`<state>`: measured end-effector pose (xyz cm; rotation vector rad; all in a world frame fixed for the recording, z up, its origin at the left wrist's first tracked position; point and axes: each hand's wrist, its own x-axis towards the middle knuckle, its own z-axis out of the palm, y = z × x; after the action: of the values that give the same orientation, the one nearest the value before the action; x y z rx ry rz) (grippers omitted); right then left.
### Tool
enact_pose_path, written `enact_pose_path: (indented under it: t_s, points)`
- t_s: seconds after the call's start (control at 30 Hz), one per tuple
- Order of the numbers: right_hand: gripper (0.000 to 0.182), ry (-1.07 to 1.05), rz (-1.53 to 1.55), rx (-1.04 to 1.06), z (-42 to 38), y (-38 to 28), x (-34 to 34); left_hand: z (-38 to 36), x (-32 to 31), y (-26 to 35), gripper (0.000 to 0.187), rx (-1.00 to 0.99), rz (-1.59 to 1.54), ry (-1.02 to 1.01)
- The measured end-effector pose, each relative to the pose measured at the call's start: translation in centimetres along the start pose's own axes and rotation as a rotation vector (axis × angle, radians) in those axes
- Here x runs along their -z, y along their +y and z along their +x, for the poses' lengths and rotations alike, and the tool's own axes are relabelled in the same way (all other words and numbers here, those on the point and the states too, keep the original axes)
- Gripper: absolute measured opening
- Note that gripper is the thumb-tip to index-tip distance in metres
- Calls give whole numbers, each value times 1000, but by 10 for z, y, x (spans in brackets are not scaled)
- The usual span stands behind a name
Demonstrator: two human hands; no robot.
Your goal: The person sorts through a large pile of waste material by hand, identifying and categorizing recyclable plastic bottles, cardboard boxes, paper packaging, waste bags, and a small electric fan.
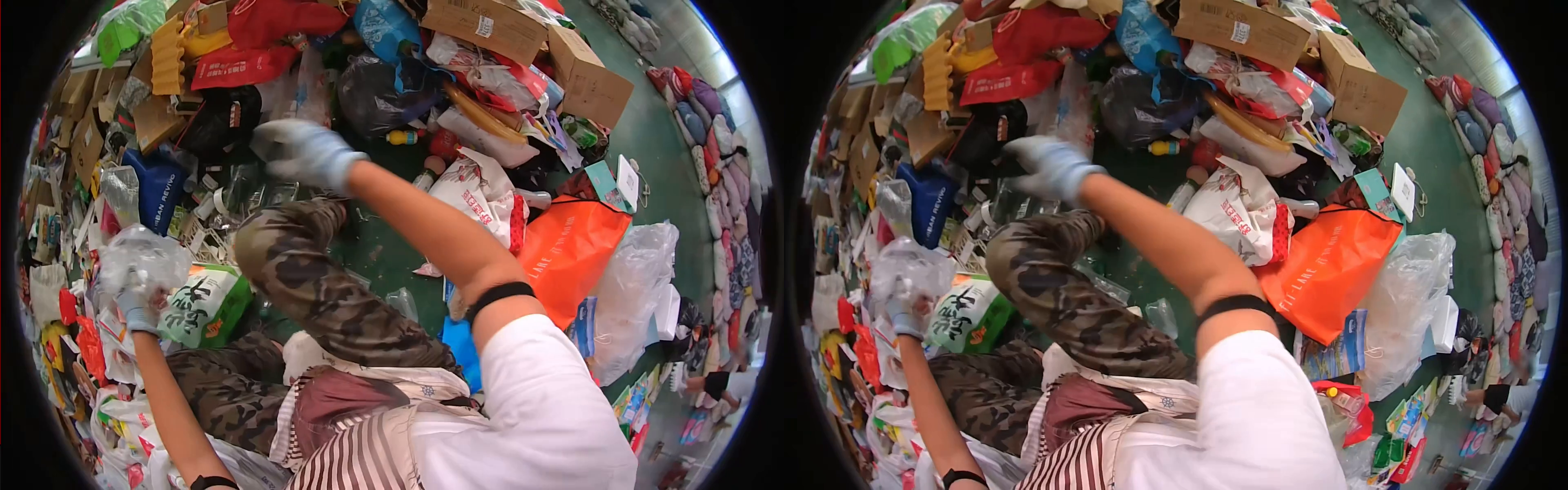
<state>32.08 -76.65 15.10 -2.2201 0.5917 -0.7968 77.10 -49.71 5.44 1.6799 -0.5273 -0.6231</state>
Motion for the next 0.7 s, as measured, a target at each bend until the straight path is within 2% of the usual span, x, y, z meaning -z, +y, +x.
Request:
enact_pose_path:
  t_s: [0.03, 0.07, 0.1, 0.13, 0.17, 0.2, 0.23, 0.3, 0.33, 0.4, 0.43, 0.5, 0.53, 0.6, 0.67, 0.7]
  points:
    - [56, 148, -144, -90, -32, 48, 19, -1, 10, -3, 37, -11, 2, 17]
    - [71, 199, -414, -234, -75, 93, 39, 0, 20, -7, 37, -23, 10, 28]
    - [89, 94, -608, -629, -119, 112, 55, 0, 30, -10, 37, -31, 15, 37]
    - [105, -39, -609, -888, -164, 152, 68, 2, 38, -13, 37, -44, 20, 44]
    - [112, -246, -694, -1138, -175, 116, 86, -2, 41, -15, 37, -32, 19, 59]
    - [118, -266, -890, -1226, -225, 169, 82, -7, 40, -16, 38, -16, 11, 74]
    - [117, -265, -931, -1306, -267, 201, 79, -13, 36, -17, 38, -4, 5, 88]
    - [97, -206, -922, -1444, -299, 198, 66, -20, 36, -18, 38, 19, 4, 111]
    - [97, -227, -919, -1442, -310, 213, 63, -23, 37, -17, 38, 29, 5, 119]
    - [75, -20, -900, -1285, -337, 246, 55, -26, 37, -16, 39, 44, 3, 133]
    - [53, 84, -906, -1245, -337, 244, 60, -25, 38, -16, 39, 52, 3, 134]
    - [40, 373, -675, -1203, -334, 236, 90, -21, 37, -15, 39, 59, 5, 132]
    - [28, 486, -700, -1030, -337, 232, 110, -17, 37, -15, 39, 62, 10, 128]
    - [17, 763, -243, -769, -343, 224, 161, -11, 36, -15, 40, 62, 8, 129]
    - [16, 1000, -34, -719, -373, 228, 216, -6, 34, -15, 40, 63, 4, 124]
    - [16, 1074, -56, -741, -385, 217, 245, -5, 34, -13, 40, 63, 4, 124]
